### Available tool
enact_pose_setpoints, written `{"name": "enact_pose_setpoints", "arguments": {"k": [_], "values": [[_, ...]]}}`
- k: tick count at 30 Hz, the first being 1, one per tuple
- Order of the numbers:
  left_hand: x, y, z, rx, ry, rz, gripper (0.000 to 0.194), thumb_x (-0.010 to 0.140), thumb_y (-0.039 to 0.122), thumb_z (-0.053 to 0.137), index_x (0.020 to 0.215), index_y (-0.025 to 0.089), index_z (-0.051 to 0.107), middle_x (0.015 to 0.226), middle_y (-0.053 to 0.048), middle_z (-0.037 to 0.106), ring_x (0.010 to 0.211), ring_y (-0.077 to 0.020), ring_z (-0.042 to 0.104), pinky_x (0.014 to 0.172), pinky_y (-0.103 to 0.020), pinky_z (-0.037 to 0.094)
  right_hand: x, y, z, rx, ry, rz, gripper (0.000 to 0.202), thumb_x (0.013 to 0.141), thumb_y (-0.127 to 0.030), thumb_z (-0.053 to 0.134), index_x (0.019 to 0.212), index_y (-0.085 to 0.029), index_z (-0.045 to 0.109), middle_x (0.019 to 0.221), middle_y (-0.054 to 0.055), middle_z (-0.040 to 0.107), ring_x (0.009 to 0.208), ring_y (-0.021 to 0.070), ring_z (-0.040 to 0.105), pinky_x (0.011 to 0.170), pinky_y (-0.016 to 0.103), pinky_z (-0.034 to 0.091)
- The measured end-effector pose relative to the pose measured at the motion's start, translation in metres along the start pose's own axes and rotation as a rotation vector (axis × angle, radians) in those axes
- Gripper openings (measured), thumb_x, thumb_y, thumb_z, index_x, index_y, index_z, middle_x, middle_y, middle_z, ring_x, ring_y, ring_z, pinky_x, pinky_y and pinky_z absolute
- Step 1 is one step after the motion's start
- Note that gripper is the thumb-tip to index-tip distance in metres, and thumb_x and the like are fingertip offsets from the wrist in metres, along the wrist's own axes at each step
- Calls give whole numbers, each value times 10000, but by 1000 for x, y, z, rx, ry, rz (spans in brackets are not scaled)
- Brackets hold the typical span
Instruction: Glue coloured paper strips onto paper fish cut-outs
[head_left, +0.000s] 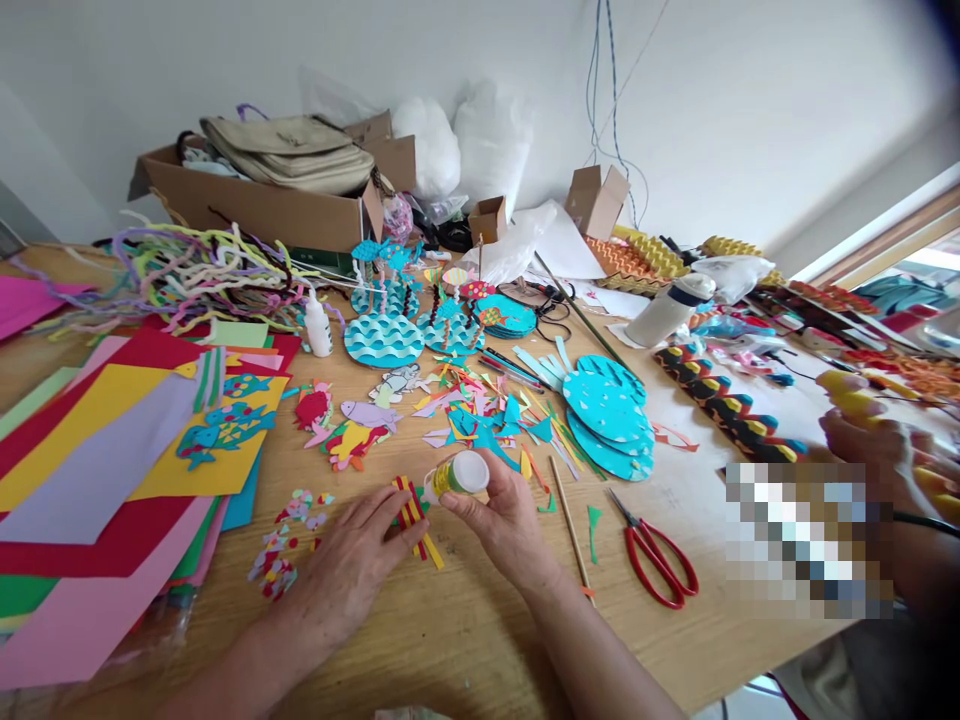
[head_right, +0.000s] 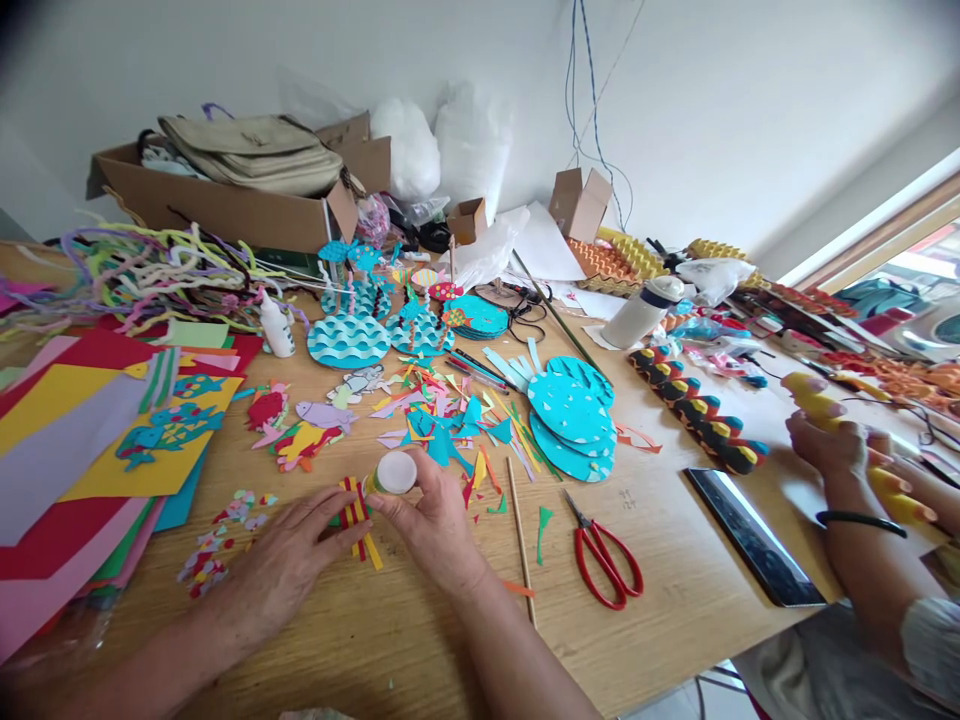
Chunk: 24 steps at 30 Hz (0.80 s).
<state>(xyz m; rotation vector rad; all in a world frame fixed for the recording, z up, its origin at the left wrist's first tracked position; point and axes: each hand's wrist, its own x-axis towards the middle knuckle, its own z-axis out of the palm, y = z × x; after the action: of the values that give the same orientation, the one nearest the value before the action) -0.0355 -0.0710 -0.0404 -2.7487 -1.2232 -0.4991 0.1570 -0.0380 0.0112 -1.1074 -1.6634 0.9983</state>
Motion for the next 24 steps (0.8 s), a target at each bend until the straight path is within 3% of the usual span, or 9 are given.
{"name": "enact_pose_setpoints", "arguments": {"k": [8,24], "values": [[-2,0,5,26,1,-9,514,800,11,423,1227,295,460,1228,-101,462,1145,-258,397,871,-402,417,0,3,3,60,-10,21,128,724,-259,651,790,-217,549,713,-18,540,660,130,479,616,234,412],[-2,1,4,-6,-11,-24,412,863,100,431,1208,320,480,1240,-69,469,1164,-243,380,896,-390,391,3,-6,7,-50,-29,-36,121,745,-304,626,739,-196,571,683,-16,564,630,122,497,591,235,403]]}}
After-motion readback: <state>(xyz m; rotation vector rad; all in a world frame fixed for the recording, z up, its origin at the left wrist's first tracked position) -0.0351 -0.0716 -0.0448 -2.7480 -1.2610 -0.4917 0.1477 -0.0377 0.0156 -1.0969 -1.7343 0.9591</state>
